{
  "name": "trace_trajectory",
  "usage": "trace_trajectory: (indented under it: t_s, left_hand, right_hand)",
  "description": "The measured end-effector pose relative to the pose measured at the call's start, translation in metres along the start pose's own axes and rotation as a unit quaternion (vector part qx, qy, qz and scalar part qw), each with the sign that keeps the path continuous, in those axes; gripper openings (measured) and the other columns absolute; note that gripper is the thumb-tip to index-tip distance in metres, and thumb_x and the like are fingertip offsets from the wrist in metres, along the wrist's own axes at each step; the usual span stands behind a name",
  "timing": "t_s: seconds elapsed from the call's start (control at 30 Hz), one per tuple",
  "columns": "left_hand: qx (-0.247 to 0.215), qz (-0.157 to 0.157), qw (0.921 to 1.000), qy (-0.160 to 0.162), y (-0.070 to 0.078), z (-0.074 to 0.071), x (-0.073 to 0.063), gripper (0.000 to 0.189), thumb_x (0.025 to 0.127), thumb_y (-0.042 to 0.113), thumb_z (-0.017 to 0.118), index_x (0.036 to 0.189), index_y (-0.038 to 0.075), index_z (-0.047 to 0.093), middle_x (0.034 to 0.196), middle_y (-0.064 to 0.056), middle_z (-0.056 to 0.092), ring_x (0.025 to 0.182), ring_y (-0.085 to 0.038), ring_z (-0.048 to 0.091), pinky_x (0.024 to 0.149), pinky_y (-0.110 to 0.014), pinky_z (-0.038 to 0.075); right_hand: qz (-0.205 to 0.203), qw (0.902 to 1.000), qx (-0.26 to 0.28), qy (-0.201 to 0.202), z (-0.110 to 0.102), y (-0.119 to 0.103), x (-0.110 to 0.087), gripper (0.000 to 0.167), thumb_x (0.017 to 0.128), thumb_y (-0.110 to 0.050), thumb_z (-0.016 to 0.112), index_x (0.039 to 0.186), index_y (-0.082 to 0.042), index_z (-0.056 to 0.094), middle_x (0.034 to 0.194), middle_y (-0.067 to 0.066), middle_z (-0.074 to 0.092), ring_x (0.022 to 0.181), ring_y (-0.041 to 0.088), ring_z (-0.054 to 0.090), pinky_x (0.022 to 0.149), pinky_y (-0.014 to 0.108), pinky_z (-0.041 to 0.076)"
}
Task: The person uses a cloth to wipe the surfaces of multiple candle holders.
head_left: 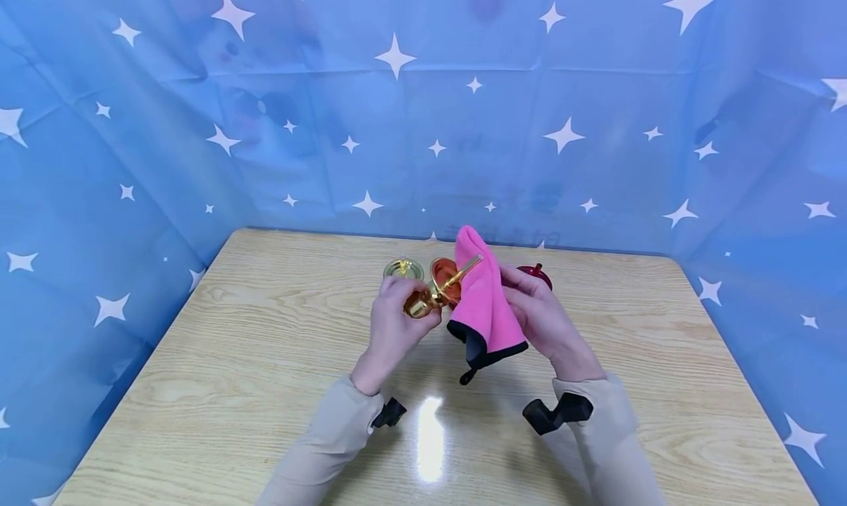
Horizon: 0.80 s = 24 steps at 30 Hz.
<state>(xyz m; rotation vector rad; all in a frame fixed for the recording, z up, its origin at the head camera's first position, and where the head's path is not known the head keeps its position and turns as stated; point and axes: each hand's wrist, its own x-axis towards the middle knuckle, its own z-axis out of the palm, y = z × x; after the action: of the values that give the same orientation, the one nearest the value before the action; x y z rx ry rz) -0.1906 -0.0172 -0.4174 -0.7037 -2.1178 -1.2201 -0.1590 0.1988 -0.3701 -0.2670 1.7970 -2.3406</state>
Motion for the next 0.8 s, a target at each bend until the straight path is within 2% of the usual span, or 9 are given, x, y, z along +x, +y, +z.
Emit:
trace_trajectory:
  t_s: [0.07,0.13,0.2,0.3,0.4,0.5,0.6,0.8]
  left_hand:
    - [0.012,0.013,0.9998,0.006,0.002,0.001,0.001,0.029,0.059,0.004,0.080,0.083,0.003,0.065,0.079,-0.008,0.064,0.081,-0.023,0.052,0.063,-0.034,0.048]
    - [0.029,0.028,0.9991,0.010,0.004,0.003,0.002,0.029,0.058,0.002,0.080,0.083,0.003,0.065,0.079,-0.008,0.065,0.081,-0.024,0.053,0.064,-0.034,0.048]
    - [0.050,0.044,0.9977,0.014,0.005,0.005,0.003,0.029,0.057,-0.002,0.078,0.082,0.004,0.063,0.078,-0.007,0.065,0.081,-0.025,0.053,0.066,-0.035,0.048]
    - [0.073,0.065,0.9950,0.015,0.009,0.007,0.002,0.032,0.055,-0.004,0.079,0.080,0.005,0.061,0.077,-0.005,0.064,0.081,-0.025,0.054,0.066,-0.034,0.048]
    - [0.085,0.080,0.9931,0.009,0.012,0.009,0.001,0.037,0.053,0.001,0.085,0.079,0.006,0.059,0.076,-0.003,0.063,0.082,-0.024,0.054,0.063,-0.032,0.049]
    - [0.089,0.085,0.9924,0.000,0.014,0.009,0.000,0.040,0.051,0.005,0.088,0.079,0.007,0.059,0.076,-0.002,0.063,0.083,-0.023,0.053,0.062,-0.031,0.049]
    - [0.093,0.080,0.9924,-0.010,0.013,0.009,0.000,0.039,0.052,0.003,0.087,0.078,0.007,0.059,0.077,-0.003,0.064,0.083,-0.023,0.053,0.061,-0.031,0.049]
    - [0.100,0.061,0.9926,-0.032,0.007,0.010,-0.002,0.038,0.054,0.005,0.086,0.083,0.007,0.061,0.081,-0.003,0.065,0.089,-0.023,0.053,0.062,-0.033,0.050]
  right_hand:
    - [-0.015,0.9988,-0.046,-0.007,-0.001,0.003,0.001,0.051,0.095,-0.005,0.050,0.143,0.004,0.031,0.116,-0.004,0.055,0.098,0.006,0.056,0.079,0.018,0.049]
    - [-0.037,0.9934,-0.108,0.007,0.002,0.006,0.002,0.050,0.094,-0.004,0.053,0.139,0.007,0.036,0.109,-0.001,0.053,0.093,0.009,0.052,0.076,0.018,0.047]
    - [-0.057,0.9850,-0.156,0.046,0.006,0.010,0.002,0.042,0.091,-0.004,0.057,0.130,0.006,0.047,0.098,0.002,0.052,0.081,0.012,0.049,0.068,0.019,0.046]
    - [-0.085,0.9730,-0.181,0.115,0.015,0.015,0.002,0.034,0.088,-0.004,0.061,0.121,0.005,0.055,0.088,0.001,0.053,0.069,0.012,0.048,0.060,0.020,0.045]
    - [-0.109,0.9641,-0.163,0.179,0.023,0.019,0.004,0.036,0.086,0.001,0.063,0.120,0.006,0.056,0.086,-0.003,0.058,0.066,0.009,0.049,0.057,0.018,0.044]
    - [-0.128,0.9572,-0.142,0.217,0.027,0.024,0.006,0.038,0.084,0.005,0.063,0.121,0.009,0.056,0.086,-0.007,0.062,0.068,0.007,0.050,0.057,0.017,0.044]
    - [-0.138,0.9555,-0.125,0.229,0.027,0.027,0.009,0.036,0.083,0.008,0.062,0.119,0.009,0.058,0.086,-0.007,0.064,0.068,0.007,0.051,0.056,0.017,0.043]
    - [-0.149,0.9566,-0.076,0.239,0.022,0.029,0.012,0.011,0.083,0.004,0.065,0.089,-0.005,0.066,0.073,-0.001,0.059,0.061,0.008,0.050,0.052,0.018,0.043]
